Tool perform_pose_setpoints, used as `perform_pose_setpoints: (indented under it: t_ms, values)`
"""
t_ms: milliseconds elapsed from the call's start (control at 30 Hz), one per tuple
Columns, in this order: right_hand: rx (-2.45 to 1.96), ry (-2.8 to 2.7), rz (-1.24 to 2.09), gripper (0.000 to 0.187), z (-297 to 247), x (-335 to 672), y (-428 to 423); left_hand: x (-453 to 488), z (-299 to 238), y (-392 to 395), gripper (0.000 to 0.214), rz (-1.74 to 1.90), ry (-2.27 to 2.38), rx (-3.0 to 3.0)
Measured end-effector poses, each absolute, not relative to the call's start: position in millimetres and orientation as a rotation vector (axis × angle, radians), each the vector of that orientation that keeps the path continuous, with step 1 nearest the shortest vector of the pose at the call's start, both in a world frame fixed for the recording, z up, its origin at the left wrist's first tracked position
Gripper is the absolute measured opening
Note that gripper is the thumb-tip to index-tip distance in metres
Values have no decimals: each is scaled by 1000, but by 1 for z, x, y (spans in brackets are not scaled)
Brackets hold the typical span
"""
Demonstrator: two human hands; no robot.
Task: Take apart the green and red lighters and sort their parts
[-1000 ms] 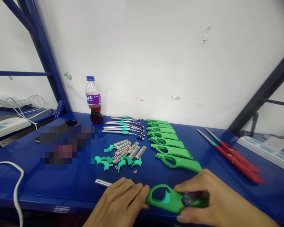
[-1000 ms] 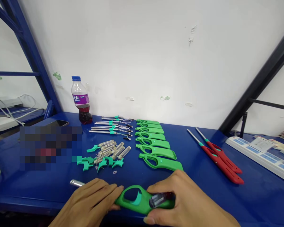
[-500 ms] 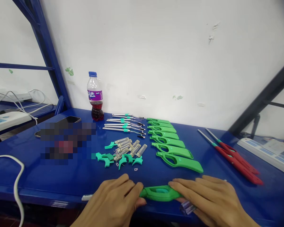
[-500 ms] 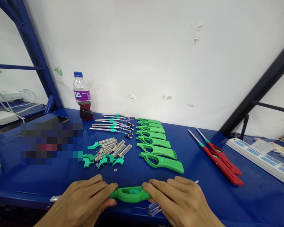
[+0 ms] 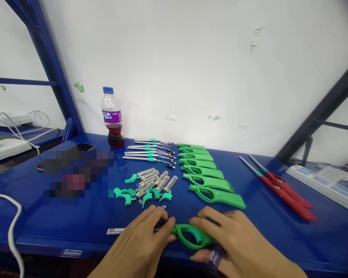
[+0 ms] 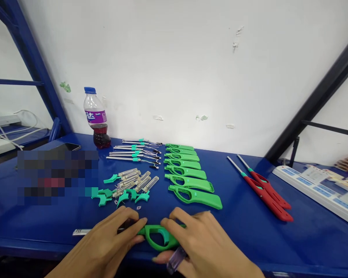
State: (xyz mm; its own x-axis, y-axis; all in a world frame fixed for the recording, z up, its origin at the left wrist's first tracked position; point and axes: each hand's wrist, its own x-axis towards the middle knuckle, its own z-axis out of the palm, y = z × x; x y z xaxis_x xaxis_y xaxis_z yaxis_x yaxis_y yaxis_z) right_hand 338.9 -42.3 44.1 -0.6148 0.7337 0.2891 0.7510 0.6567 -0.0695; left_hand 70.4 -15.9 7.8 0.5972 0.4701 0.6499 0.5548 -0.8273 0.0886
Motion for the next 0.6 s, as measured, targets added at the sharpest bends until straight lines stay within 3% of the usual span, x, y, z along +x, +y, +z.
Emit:
perform_pose_setpoints:
  t_ms: [600]
  values:
    - [-1448, -2432, 38, 28, 34, 318, -37, 57, 15, -14, 28, -1031, -1135, -2832]
